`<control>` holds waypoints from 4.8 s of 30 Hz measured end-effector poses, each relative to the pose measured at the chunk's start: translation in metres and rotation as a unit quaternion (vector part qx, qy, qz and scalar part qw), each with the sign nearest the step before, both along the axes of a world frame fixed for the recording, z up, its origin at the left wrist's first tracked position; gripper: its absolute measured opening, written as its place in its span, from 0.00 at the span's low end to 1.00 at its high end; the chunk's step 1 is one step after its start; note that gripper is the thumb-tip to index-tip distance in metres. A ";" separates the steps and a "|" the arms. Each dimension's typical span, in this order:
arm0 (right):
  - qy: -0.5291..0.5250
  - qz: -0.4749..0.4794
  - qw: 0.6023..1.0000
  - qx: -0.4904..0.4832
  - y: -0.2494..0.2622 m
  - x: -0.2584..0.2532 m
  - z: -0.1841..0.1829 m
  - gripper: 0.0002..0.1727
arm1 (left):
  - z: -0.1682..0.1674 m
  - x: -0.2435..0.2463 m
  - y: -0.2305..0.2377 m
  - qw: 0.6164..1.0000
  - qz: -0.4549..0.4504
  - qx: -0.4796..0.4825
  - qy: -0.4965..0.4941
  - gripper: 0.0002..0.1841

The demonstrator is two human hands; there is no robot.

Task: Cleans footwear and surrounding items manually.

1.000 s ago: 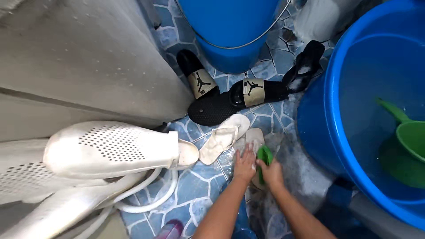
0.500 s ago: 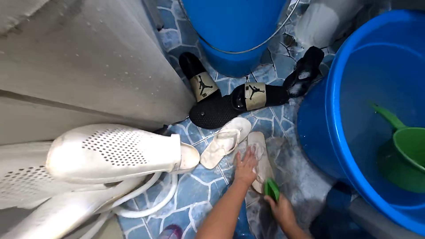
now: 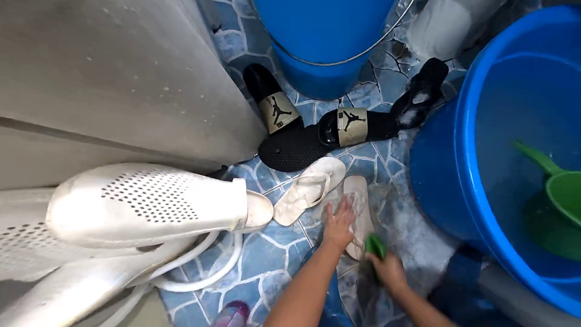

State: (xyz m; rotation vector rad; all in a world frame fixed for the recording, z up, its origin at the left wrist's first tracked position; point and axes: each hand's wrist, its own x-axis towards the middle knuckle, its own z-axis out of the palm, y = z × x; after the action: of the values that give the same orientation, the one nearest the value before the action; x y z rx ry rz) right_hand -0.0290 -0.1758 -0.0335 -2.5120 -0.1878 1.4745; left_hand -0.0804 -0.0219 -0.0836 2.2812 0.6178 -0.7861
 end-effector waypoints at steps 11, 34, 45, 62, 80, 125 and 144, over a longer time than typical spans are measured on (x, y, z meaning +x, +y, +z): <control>0.024 0.036 0.999 -0.008 -0.026 -0.018 -0.001 0.32 | 0.005 0.004 0.000 1.000 -0.010 -0.021 0.013 0.32; 0.009 0.032 0.999 0.013 -0.011 -0.014 0.000 0.32 | 0.005 0.005 0.000 1.000 0.001 -0.018 0.012 0.30; -0.076 0.019 0.993 0.087 0.054 0.034 -0.011 0.31 | 0.001 0.006 0.000 0.999 0.032 -0.033 0.003 0.30; 0.004 0.264 0.963 0.060 0.124 0.112 -0.010 0.27 | -0.013 -0.002 -0.003 0.998 0.046 -0.037 -0.030 0.29; -0.040 0.117 0.991 0.057 0.099 0.098 -0.012 0.30 | 0.012 0.009 -0.002 0.999 -0.011 0.010 0.036 0.30; 0.123 0.263 0.956 -0.050 -0.024 0.134 0.024 0.33 | 0.082 0.051 0.024 0.953 0.245 -0.105 0.145 0.30; 0.041 0.319 0.947 0.008 0.081 0.067 0.007 0.28 | 0.024 0.029 0.071 0.974 0.116 -0.187 -0.050 0.24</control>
State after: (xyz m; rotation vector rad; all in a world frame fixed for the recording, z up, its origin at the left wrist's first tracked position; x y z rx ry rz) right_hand 0.0381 -0.0951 -0.0267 -2.4859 -1.0755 1.7650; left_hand -0.0513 0.0494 -0.0596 1.8536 0.6182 -0.6094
